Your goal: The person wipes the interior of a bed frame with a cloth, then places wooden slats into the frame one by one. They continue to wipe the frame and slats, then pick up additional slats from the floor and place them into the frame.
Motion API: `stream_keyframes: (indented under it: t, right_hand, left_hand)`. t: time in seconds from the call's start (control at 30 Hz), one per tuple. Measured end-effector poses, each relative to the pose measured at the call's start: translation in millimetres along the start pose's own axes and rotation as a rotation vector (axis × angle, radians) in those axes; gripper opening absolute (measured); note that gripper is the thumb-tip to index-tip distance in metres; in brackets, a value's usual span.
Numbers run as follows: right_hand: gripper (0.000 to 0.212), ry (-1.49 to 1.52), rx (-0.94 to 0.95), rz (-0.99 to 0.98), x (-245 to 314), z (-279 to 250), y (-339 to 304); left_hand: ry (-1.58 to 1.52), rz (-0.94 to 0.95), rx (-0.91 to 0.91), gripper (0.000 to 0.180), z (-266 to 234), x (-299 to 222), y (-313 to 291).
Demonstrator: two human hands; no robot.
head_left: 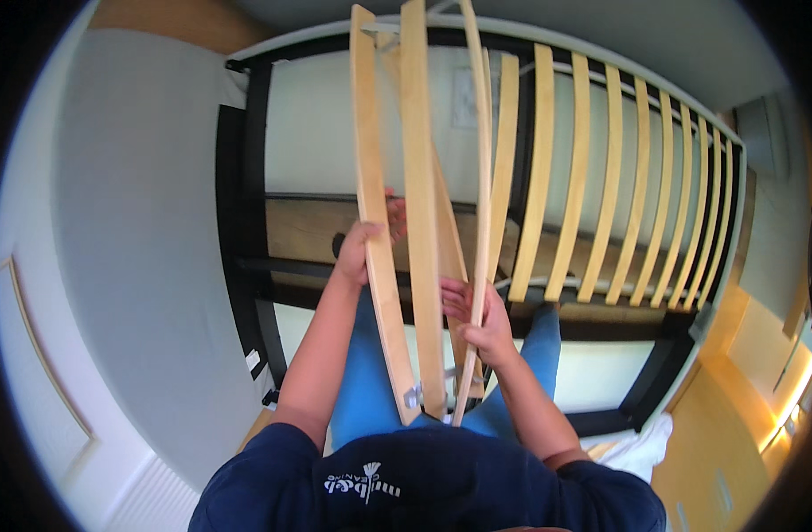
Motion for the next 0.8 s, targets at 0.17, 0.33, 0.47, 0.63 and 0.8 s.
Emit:
stream_keyframes:
  t: [0.17,0.33,0.47,0.63,0.8]
  right_hand:
    - [0.074,0.051,0.157,-0.07,-5,22,-6]
    - [0.065,-0.067,0.083,-0.104,-4,22,-6]
    - [0.042,0.036,0.056,-0.068,-4,7,-6]
    - [0.04,0.061,0.019,0.042,5,-18,-14]
    - [0.047,0.016,-0.068,0.078,21,-33,-25]
  left_hand:
    - [-0.169,-0.017,0.006,0.055,-28,45,11]
    - [-0.262,-0.167,-0.165,0.054,-33,105,17]
    - [-0.219,-0.207,-0.149,0.052,-11,144,12]
    - [-0.265,-0.479,0.353,0.057,3,211,25]
    - [-0.198,-0.45,0.264,0.078,30,234,52]
Point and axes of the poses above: each hand's wrist, its own y-axis towards the middle knuckle, its own z-axis out of the palm, x = y × z, the point moved 8 cm from there along y, towards the middle knuckle, and after that the axes turned 2 degrees about z, right-handed, at the moved point
